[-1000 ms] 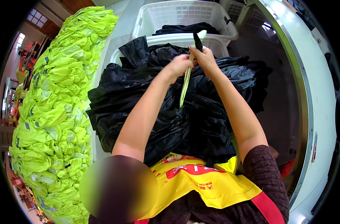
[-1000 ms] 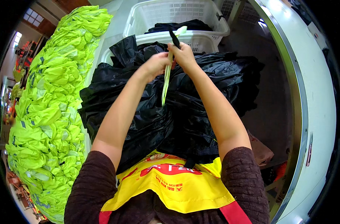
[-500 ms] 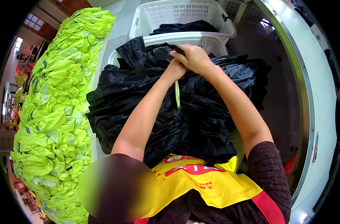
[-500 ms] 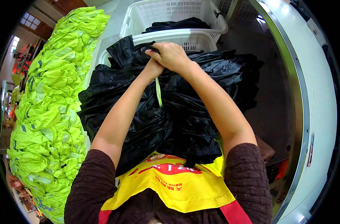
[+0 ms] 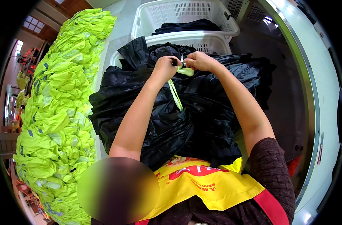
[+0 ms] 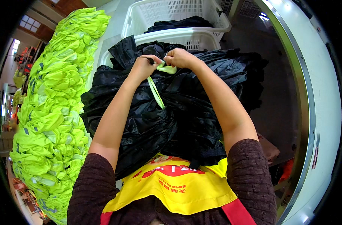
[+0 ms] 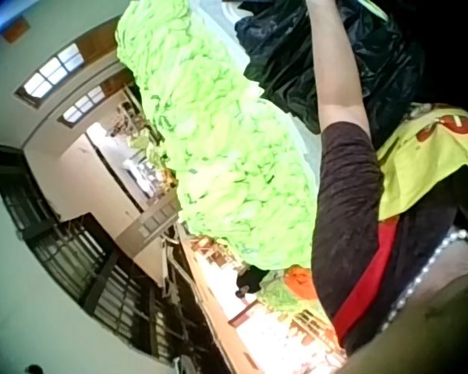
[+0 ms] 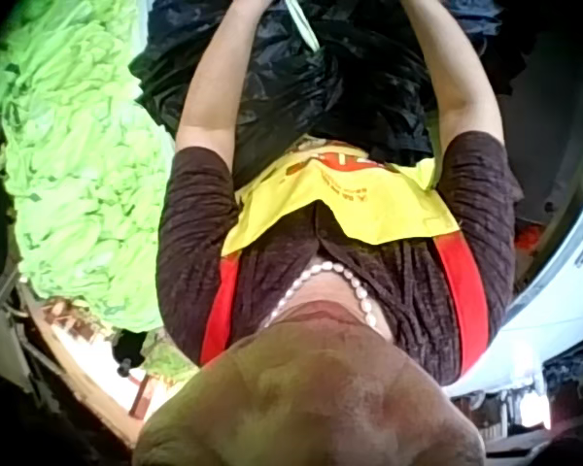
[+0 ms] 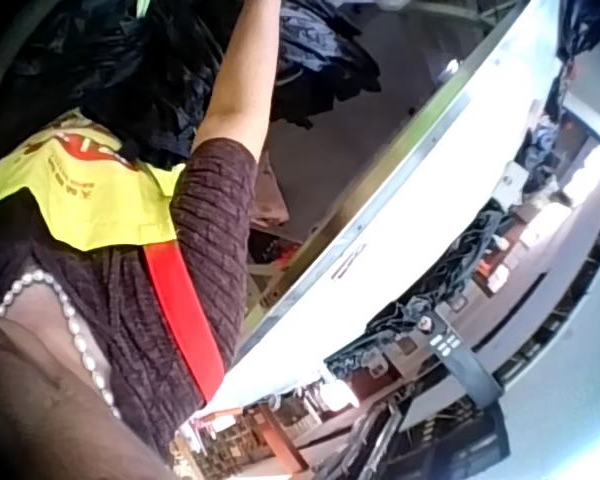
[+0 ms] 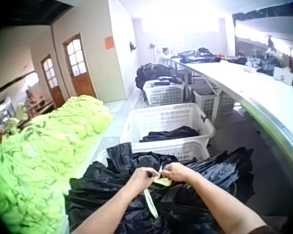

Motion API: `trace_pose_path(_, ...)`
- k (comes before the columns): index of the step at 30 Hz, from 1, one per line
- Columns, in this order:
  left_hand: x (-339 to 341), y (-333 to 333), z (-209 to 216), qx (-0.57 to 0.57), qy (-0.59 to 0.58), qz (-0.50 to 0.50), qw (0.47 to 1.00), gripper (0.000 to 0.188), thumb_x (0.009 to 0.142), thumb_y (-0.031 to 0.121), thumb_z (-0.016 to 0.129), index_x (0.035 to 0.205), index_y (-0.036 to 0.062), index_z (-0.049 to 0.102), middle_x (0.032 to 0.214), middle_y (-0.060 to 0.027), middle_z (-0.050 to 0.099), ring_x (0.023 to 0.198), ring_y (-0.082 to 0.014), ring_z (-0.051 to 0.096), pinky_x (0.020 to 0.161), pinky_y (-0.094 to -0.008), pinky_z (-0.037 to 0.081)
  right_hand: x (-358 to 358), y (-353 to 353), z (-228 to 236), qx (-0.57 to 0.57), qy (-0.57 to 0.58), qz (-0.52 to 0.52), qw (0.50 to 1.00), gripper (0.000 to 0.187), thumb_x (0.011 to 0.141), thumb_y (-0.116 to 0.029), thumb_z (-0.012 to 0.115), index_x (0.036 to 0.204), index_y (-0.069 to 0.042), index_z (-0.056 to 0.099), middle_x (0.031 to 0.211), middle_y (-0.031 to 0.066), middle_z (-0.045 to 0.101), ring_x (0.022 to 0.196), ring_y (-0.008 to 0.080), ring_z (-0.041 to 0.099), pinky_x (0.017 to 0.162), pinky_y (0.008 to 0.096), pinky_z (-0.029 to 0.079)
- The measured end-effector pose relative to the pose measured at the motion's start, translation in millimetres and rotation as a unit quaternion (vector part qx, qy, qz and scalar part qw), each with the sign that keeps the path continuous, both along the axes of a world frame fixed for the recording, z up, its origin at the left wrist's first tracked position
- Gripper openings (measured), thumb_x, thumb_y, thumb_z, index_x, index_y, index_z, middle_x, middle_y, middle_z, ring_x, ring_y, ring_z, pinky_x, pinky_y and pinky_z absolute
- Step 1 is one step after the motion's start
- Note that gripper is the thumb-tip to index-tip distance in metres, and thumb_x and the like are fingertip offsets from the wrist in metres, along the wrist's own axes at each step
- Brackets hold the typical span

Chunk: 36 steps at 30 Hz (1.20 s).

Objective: The person ties a black plastic bag using a green ribbon. They gather the top of the bag, wrap the ribbon around it, and tie a secure knot.

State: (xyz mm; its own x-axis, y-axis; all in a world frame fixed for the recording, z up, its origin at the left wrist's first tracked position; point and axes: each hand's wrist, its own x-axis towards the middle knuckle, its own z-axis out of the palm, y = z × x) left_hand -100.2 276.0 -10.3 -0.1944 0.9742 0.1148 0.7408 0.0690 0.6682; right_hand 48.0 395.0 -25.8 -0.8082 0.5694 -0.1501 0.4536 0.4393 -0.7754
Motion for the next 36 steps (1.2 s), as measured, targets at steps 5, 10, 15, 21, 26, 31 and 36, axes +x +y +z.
trace_pose_path(5,-2.8,-10.3,-16.5,0.121,0.232,0.004,0.965,0.022,0.071,-0.003,0.057,0.091,0.0041,0.062,0.084,-0.0156,0.064,0.078,-0.0334,0.062,0.068,-0.0402,0.050,-19.4,13.9,-10.9,0.052,0.139,-0.069,0.986,0.031,0.083,-0.029,0.056,0.088,0.001,0.065,0.073,0.0126,0.064,0.069,0.0236,0.060,0.068,0.0341,0.047)
trace_pose_path(10,-9.4,-15.6,-23.9,0.249,0.232,-0.057,0.938,0.030,0.069,-0.008,0.052,0.096,0.0036,0.059,0.094,-0.0155,0.063,0.085,-0.0327,0.062,0.071,-0.0379,0.051,-45.7,16.8,-15.3,-0.015,0.185,-0.053,0.981,0.030,0.086,-0.028,0.055,0.089,0.001,0.064,0.076,0.0033,0.062,0.068,0.0116,0.054,0.065,0.0265,0.045)
trace_pose_path(15,-15.0,-11.4,-23.8,0.184,0.044,0.037,0.981,0.011,0.076,0.002,0.063,0.087,-0.0007,0.065,0.077,-0.0125,0.067,0.071,-0.0228,0.068,0.065,-0.0263,0.052,-39.6,12.1,-23.0,-0.099,0.104,0.029,0.989,0.025,0.088,-0.025,0.055,0.100,-0.004,0.064,0.077,0.0004,0.059,0.070,0.0093,0.053,0.061,0.0237,0.043)
trace_pose_path(21,-26.0,-14.9,-12.6,0.033,-0.139,0.047,0.989,0.018,0.075,0.002,0.060,0.091,-0.0026,0.066,0.075,-0.0087,0.068,0.071,-0.0144,0.067,0.065,-0.0249,0.052,-32.4,-7.9,-26.4,-0.194,0.150,0.036,0.969,0.020,0.082,-0.017,0.064,0.097,-0.005,0.065,0.077,-0.0004,0.061,0.068,0.0084,0.053,0.061,0.0225,0.044)
trace_pose_path(26,-35.2,-16.5,-6.5,-0.049,-0.069,-0.005,0.996,0.023,0.075,0.005,0.060,0.096,-0.0003,0.067,0.072,-0.0032,0.065,0.062,-0.0076,0.058,0.060,-0.0216,0.047,-35.5,-15.9,-31.2,-0.056,0.118,0.040,0.991,0.022,0.076,-0.021,0.069,0.089,-0.004,0.066,0.076,0.0055,0.064,0.068,0.0142,0.056,0.065,0.0286,0.046)
trace_pose_path(31,-39.8,-16.0,-16.4,-0.083,-0.152,-0.032,0.984,0.021,0.076,0.004,0.062,0.095,0.0034,0.069,0.080,-0.0065,0.067,0.071,-0.0090,0.060,0.065,-0.0238,0.048,-37.8,-17.8,-24.7,0.055,0.035,0.022,0.998,0.028,0.070,-0.029,0.067,0.084,-0.004,0.065,0.074,0.0109,0.063,0.069,0.0204,0.060,0.066,0.0322,0.047)
trace_pose_path(36,-25.0,-19.6,-21.0,0.155,0.076,-0.072,0.982,0.022,0.070,-0.005,0.063,0.091,0.0023,0.065,0.088,-0.0133,0.066,0.082,-0.0278,0.064,0.076,-0.0320,0.050,-36.3,-10.8,-28.4,-0.041,0.049,0.047,0.997,0.028,0.072,-0.029,0.060,0.081,-0.003,0.064,0.072,0.0105,0.063,0.071,0.0211,0.060,0.069,0.0322,0.047)
